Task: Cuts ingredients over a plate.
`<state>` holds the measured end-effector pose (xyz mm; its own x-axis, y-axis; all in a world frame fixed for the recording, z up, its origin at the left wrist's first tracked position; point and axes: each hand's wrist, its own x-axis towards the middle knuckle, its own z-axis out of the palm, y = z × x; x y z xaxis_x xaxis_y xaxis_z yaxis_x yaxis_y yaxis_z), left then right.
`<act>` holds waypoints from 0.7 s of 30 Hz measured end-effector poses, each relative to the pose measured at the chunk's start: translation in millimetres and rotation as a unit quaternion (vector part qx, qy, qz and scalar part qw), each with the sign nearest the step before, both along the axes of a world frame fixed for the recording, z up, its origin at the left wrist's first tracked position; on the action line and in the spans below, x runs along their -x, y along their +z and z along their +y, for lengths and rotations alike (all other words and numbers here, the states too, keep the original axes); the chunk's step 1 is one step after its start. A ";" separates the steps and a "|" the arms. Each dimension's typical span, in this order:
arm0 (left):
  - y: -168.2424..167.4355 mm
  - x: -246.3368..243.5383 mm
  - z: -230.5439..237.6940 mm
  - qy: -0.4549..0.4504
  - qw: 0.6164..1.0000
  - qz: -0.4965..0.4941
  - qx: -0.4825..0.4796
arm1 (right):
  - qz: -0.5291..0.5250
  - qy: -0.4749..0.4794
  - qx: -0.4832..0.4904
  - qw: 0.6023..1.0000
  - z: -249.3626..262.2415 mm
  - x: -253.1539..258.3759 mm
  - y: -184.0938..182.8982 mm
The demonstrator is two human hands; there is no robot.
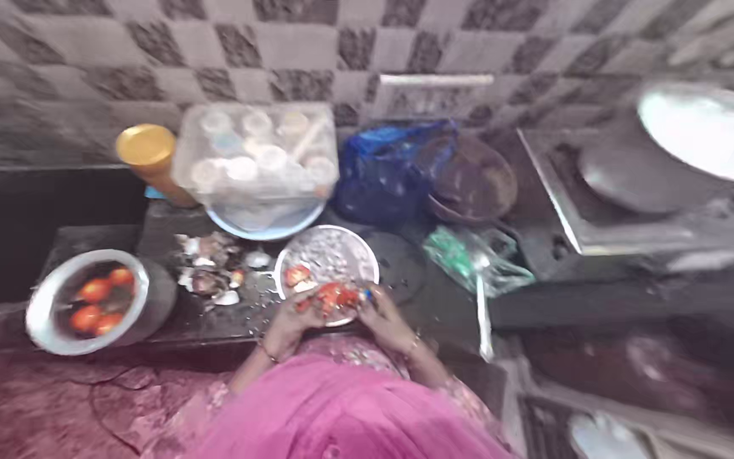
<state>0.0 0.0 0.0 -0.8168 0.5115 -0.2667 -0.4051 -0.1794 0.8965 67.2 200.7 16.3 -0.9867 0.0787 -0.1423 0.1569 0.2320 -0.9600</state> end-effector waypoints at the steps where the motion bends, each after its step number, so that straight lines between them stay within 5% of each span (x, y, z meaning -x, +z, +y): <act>1: -2.9 -0.4 3.6 -0.006 1.000 0.007 -0.003 | -0.007 -0.004 0.007 1.000 1.3 -3.6 -2.5; 11: -2.7 -6.5 22.8 -0.095 0.995 0.015 0.015 | -0.065 -0.006 0.013 0.998 1.4 -8.0 -4.8; 21: -12.2 -7.2 14.9 -0.064 0.994 0.069 0.059 | -0.076 0.059 -0.009 0.995 -4.8 9.7 -14.8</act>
